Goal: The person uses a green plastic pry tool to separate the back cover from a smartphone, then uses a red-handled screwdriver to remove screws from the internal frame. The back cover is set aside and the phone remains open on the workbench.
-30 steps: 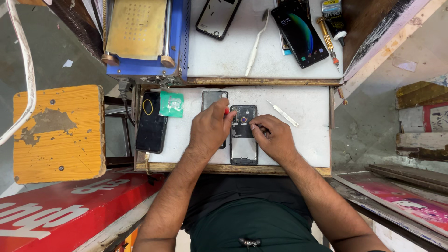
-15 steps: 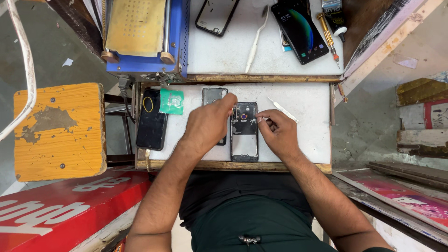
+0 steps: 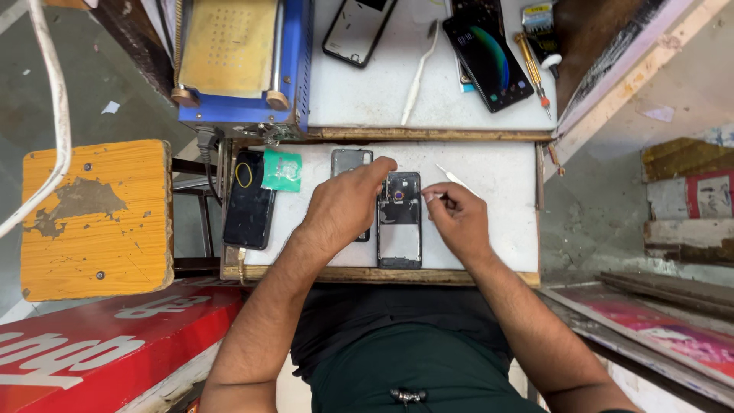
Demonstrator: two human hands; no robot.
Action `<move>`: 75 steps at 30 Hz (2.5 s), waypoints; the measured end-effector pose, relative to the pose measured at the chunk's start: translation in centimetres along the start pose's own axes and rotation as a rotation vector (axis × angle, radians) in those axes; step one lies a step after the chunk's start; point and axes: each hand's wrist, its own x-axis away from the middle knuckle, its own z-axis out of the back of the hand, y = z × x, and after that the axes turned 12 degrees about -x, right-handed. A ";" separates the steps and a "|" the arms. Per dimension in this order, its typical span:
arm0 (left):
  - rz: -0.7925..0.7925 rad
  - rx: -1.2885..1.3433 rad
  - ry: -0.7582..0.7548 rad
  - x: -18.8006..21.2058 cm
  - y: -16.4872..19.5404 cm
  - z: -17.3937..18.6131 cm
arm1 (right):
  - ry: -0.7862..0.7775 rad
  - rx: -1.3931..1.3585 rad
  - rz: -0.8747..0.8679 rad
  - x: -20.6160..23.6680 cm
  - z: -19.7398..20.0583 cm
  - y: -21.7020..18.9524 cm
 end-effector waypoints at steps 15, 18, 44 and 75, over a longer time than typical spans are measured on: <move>-0.001 0.048 0.057 0.1 -0.9 -0.1 | 0.033 -0.293 -0.005 0.0 0.5 0.1; 0.000 -0.084 0.003 0.0 -0.9 -0.2 | 0.001 -0.282 0.049 0.1 0.5 0.2; 0.001 -0.090 0.133 0.4 -0.7 -0.1 | -0.057 0.157 0.145 0.4 -0.2 0.3; 0.084 0.026 0.367 1.8 -2.1 -2.1 | -0.074 0.199 0.121 0.3 -0.1 -0.3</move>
